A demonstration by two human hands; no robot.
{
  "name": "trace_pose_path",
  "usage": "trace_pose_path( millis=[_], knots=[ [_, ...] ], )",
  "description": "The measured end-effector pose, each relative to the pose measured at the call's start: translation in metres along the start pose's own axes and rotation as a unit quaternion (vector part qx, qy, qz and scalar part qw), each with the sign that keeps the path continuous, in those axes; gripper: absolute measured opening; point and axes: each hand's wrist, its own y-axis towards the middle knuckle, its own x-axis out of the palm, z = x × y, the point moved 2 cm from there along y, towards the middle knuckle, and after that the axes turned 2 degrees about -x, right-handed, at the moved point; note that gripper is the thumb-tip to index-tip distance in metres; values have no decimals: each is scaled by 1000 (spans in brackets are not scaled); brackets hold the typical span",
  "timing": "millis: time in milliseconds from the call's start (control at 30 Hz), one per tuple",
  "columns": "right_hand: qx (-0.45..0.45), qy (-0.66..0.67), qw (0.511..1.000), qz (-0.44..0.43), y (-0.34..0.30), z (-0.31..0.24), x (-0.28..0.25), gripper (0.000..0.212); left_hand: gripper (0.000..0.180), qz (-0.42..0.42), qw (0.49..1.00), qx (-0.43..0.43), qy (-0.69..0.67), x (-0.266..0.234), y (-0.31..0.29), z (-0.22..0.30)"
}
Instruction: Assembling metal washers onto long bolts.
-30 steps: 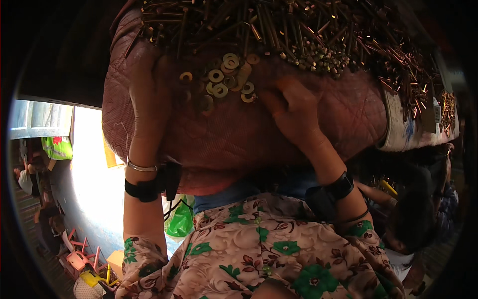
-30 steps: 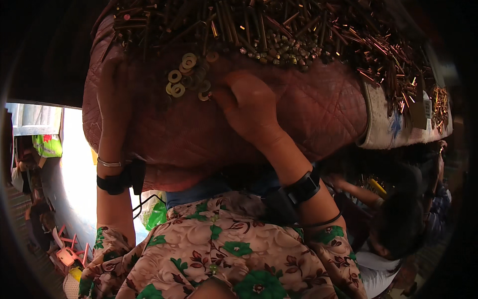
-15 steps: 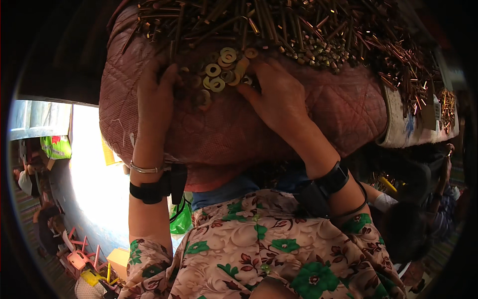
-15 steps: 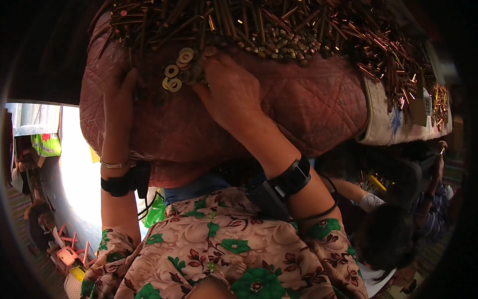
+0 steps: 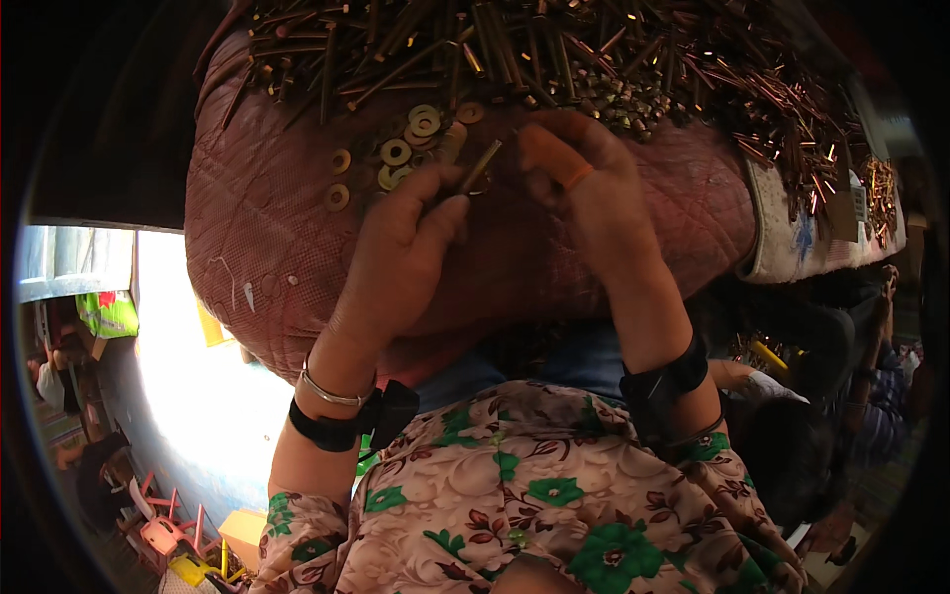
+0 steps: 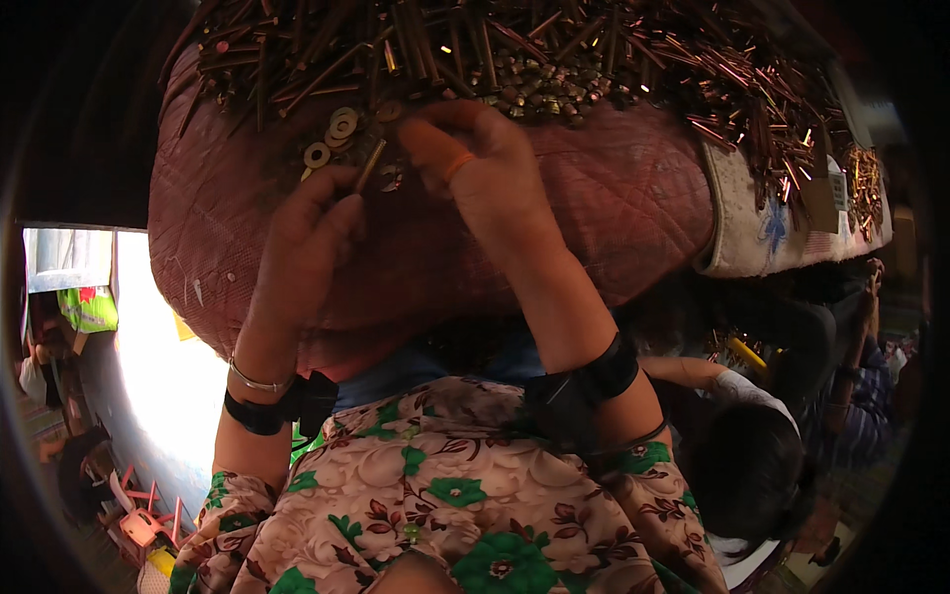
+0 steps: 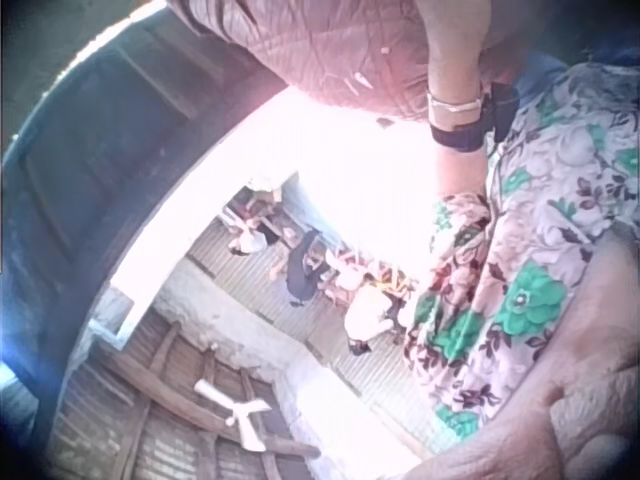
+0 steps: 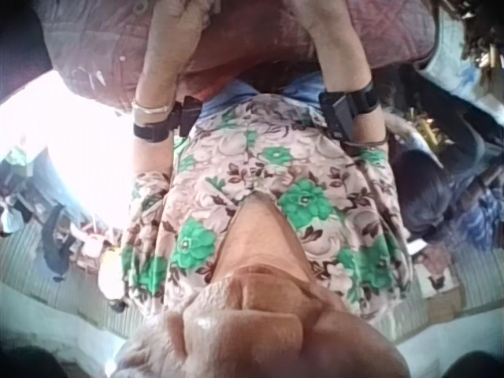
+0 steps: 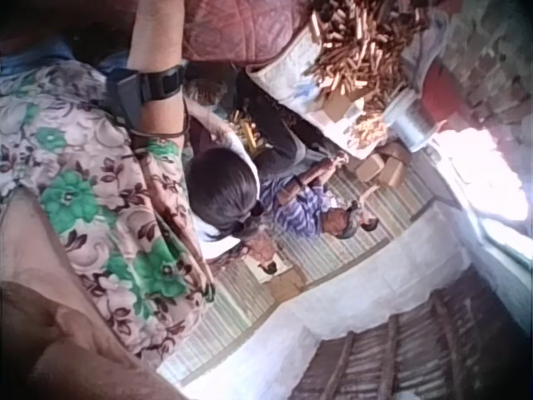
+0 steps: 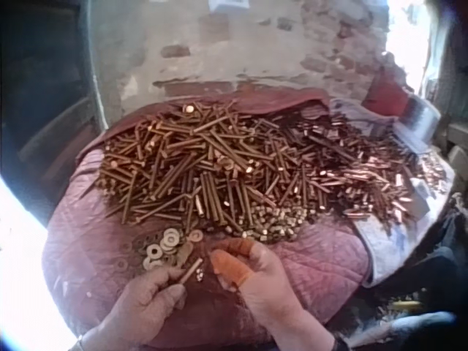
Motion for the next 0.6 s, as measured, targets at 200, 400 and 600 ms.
trace_pose_path(
  millis=[200,400,600],
  knots=[
    [-5,68,995,-69,-4,2,-5,27,21,-35,999,-12,-9,7,1,3],
    [-10,-39,998,-48,-13,-7,-7,23,17,3,961,210,178,14,6,6],
    [20,-86,993,-75,-22,-6,-6,25,25,-54,996,-63,-30,27,3,8]
  ],
)
